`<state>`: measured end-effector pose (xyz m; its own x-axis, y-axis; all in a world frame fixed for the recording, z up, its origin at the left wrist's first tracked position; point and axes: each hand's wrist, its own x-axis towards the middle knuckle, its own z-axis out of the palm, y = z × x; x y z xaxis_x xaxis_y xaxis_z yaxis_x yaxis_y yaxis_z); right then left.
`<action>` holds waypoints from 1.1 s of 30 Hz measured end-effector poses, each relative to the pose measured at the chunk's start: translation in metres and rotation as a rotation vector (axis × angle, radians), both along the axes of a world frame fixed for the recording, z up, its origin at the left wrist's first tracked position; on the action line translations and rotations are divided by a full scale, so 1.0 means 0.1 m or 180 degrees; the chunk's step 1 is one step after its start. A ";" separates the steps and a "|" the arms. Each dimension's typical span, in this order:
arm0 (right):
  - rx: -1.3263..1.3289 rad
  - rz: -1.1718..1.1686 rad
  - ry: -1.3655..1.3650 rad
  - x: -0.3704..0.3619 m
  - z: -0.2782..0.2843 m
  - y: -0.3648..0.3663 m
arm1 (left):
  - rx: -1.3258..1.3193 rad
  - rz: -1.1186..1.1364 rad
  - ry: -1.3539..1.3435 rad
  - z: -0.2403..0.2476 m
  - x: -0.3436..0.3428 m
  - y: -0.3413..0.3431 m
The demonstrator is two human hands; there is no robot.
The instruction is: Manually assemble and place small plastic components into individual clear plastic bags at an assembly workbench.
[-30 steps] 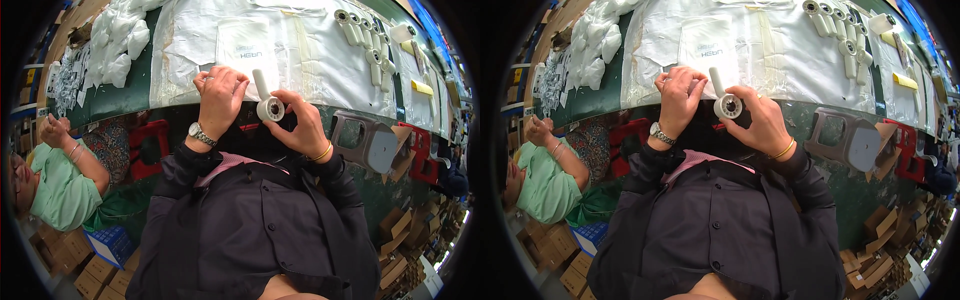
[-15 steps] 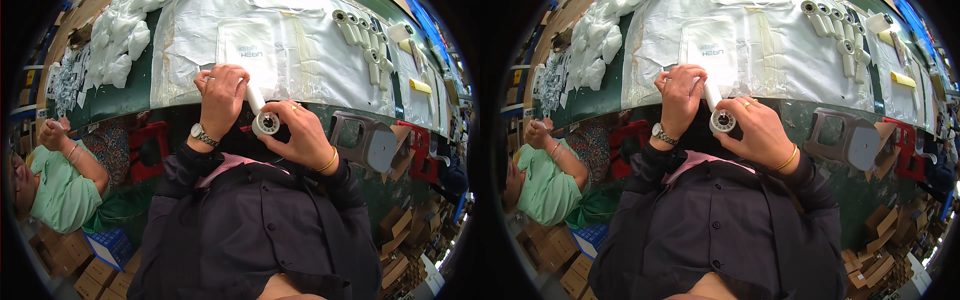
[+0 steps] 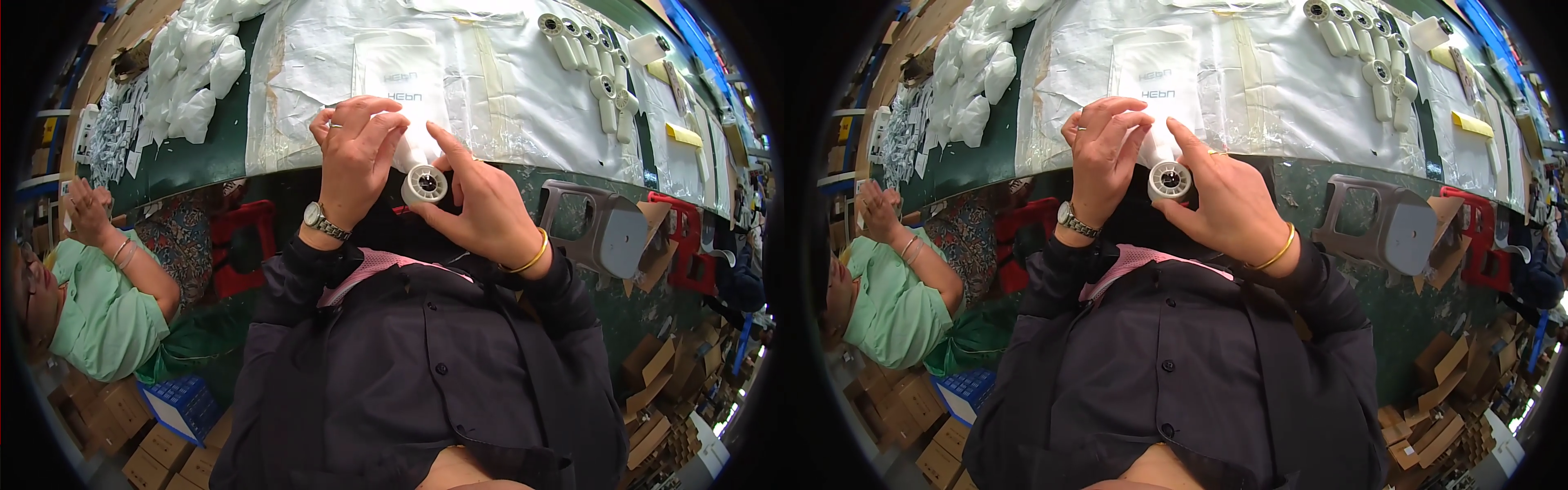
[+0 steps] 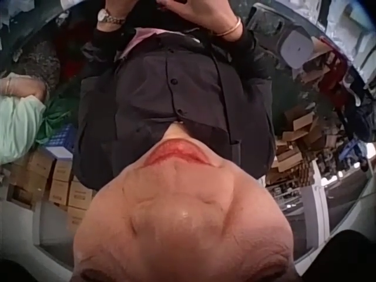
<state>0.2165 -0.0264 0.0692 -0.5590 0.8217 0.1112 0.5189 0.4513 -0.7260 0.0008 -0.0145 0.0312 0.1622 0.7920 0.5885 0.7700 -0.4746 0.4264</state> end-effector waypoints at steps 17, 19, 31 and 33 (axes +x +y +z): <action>0.0125 -0.0539 0.0379 -0.13 -0.21 0.06 | -0.2587 0.0057 -0.2555 -0.13 0.04 -0.44; 0.0204 -0.0632 0.0332 -0.16 -0.22 0.08 | -0.2766 -0.0004 -0.2877 -0.19 0.03 -0.45; 0.1208 -0.0872 0.0094 -0.16 -0.38 0.24 | -0.3213 -0.0338 -0.3626 -0.40 0.01 -0.42; 0.0946 -0.0910 0.0175 -0.14 -0.46 0.21 | -0.3031 -0.0224 -0.3583 -0.40 0.03 -0.42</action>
<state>0.2030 -0.0057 0.0234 -0.2994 0.8706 0.3903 0.6178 0.4887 -0.6160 0.0039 -0.0568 -0.0083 0.0363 0.9539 -0.2981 -0.1828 0.2996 0.9364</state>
